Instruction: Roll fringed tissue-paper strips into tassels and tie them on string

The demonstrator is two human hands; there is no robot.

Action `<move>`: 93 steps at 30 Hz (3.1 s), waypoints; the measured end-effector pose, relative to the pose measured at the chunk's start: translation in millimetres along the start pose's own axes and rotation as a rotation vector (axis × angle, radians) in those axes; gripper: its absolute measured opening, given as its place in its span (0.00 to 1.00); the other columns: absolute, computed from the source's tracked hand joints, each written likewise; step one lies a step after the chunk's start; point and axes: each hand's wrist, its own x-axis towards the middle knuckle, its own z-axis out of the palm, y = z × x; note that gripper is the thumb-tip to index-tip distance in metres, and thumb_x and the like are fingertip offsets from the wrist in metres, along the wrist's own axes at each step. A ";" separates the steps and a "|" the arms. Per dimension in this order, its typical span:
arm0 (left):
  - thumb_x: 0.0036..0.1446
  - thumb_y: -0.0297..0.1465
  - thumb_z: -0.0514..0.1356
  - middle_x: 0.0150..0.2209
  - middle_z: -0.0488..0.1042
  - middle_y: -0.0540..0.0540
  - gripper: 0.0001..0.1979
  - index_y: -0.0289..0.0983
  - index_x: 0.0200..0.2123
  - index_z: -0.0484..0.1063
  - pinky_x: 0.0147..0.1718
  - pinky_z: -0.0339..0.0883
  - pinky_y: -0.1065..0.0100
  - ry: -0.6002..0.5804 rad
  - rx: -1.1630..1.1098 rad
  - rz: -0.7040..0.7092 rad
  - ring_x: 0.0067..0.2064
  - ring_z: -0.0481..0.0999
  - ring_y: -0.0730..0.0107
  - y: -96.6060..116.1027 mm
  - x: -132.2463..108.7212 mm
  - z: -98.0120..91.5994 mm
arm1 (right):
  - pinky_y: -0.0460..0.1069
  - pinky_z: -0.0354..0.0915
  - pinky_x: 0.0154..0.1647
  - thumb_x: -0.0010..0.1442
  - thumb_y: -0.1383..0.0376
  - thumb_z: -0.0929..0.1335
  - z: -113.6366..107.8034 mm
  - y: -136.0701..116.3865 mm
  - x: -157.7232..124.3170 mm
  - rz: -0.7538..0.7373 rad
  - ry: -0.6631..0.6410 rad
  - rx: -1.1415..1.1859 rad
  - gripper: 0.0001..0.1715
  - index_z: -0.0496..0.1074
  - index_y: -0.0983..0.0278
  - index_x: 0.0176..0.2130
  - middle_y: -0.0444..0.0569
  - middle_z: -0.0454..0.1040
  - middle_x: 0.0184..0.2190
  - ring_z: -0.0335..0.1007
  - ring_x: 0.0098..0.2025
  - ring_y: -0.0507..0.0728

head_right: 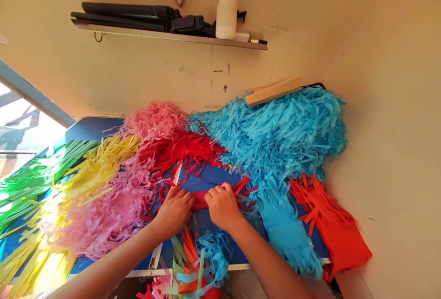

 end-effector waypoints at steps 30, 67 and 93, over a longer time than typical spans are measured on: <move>0.61 0.33 0.58 0.39 0.79 0.44 0.08 0.39 0.34 0.77 0.58 0.49 0.40 0.082 -0.250 -0.186 0.47 0.73 0.55 -27.6 -2.4 8.9 | 0.52 0.55 0.47 0.64 0.64 0.69 8.1 37.2 8.1 0.158 -0.063 0.336 0.08 0.77 0.62 0.33 0.45 0.76 0.38 0.71 0.43 0.53; 0.65 0.29 0.53 0.43 0.77 0.47 0.11 0.45 0.41 0.75 0.59 0.49 0.51 0.138 -0.044 -0.019 0.50 0.69 0.59 -34.2 11.0 10.8 | 0.57 0.50 0.51 0.65 0.65 0.66 -2.8 24.0 20.3 0.172 -0.012 -0.014 0.05 0.73 0.61 0.39 0.51 0.74 0.42 0.64 0.47 0.61; 0.67 0.28 0.52 0.37 0.79 0.48 0.12 0.42 0.39 0.76 0.56 0.51 0.49 0.151 -0.032 0.013 0.43 0.72 0.60 -24.1 -0.3 15.5 | 0.56 0.50 0.49 0.69 0.67 0.63 13.2 26.8 12.3 -0.003 0.030 0.047 0.14 0.77 0.61 0.36 0.49 0.77 0.36 0.65 0.42 0.57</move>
